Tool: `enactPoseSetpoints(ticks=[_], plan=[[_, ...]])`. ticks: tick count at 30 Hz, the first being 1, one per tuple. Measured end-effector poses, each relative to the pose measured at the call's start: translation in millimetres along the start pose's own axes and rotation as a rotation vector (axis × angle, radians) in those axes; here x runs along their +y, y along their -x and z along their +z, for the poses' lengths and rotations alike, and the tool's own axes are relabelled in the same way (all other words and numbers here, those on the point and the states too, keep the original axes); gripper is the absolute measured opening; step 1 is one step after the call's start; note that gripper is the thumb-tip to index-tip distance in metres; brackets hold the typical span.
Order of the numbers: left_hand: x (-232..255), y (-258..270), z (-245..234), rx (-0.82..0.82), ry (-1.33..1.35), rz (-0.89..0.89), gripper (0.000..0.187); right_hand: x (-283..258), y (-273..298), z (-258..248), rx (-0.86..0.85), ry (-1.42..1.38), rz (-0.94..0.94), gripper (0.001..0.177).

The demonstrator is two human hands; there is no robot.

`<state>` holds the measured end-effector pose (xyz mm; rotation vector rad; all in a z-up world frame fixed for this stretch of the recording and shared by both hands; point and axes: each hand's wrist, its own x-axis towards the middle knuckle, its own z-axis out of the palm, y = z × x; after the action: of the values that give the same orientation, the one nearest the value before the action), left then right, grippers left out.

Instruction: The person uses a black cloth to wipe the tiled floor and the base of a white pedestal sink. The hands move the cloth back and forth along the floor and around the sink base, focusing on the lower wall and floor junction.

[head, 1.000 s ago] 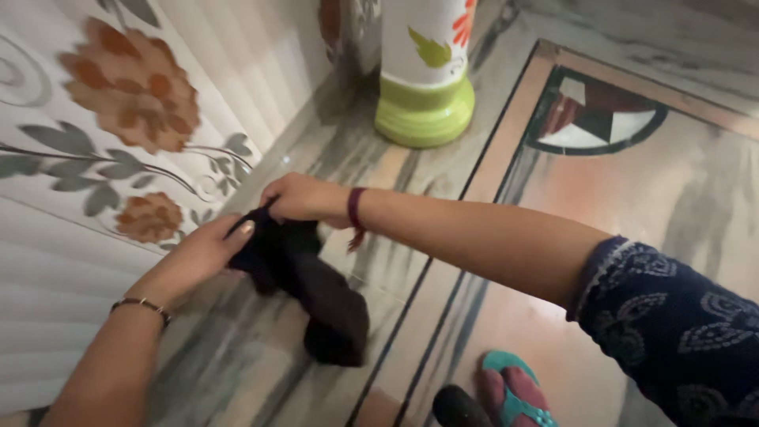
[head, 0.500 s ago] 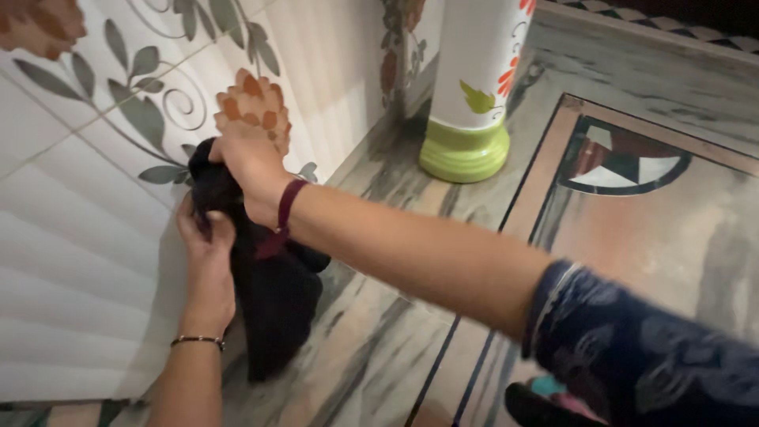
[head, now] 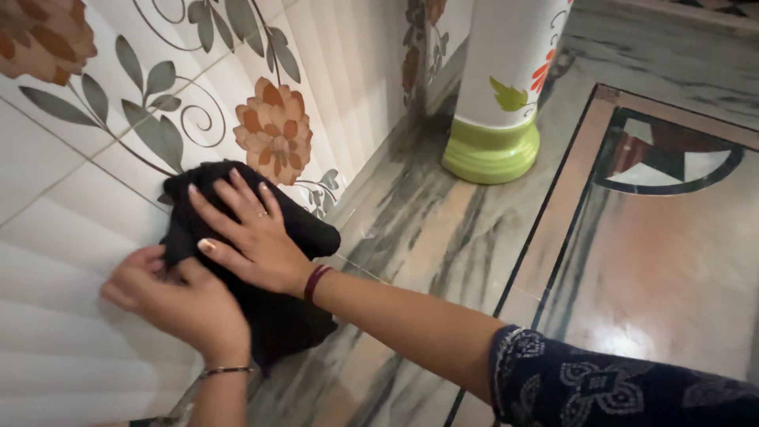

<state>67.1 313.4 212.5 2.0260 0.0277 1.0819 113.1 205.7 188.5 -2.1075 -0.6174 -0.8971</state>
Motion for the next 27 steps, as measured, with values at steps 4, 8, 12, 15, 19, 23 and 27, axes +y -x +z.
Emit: enactPoseSetpoints(ticks=[4,8,12,15,19,23,27], plan=[[-9.1,19.4,5.2,-0.160,-0.393,0.322,0.052,26.5,-2.8,13.2,-0.084,0.249,-0.050,0.062],[-37.2,16.1,-2.9,-0.307,-0.791,0.590,0.069,44.8,-10.2,19.4,-0.132,0.379,-0.115,0.059],[-67.7,24.8,11.5,-0.298,-0.902,0.657,0.075,63.9,-8.8,31.0,-0.151,0.365,-0.128,0.061],[-88.3,31.6,35.4,-0.260,-1.030,0.687,0.073,80.7,2.5,42.3,-0.121,0.355,-0.102,0.061],[-105.3,46.3,67.0,-0.326,-1.031,0.708,0.065,115.5,27.2,49.7,-0.115,0.329,0.053,0.070],[-106.6,64.7,101.9,-0.372,-1.079,0.756,0.060,153.4,53.4,53.4,-0.074,0.323,0.114,0.073],[-100.8,70.7,129.4,-0.340,-1.100,0.842,0.052,189.0,71.2,62.9,-0.049,0.291,0.219,0.073]])
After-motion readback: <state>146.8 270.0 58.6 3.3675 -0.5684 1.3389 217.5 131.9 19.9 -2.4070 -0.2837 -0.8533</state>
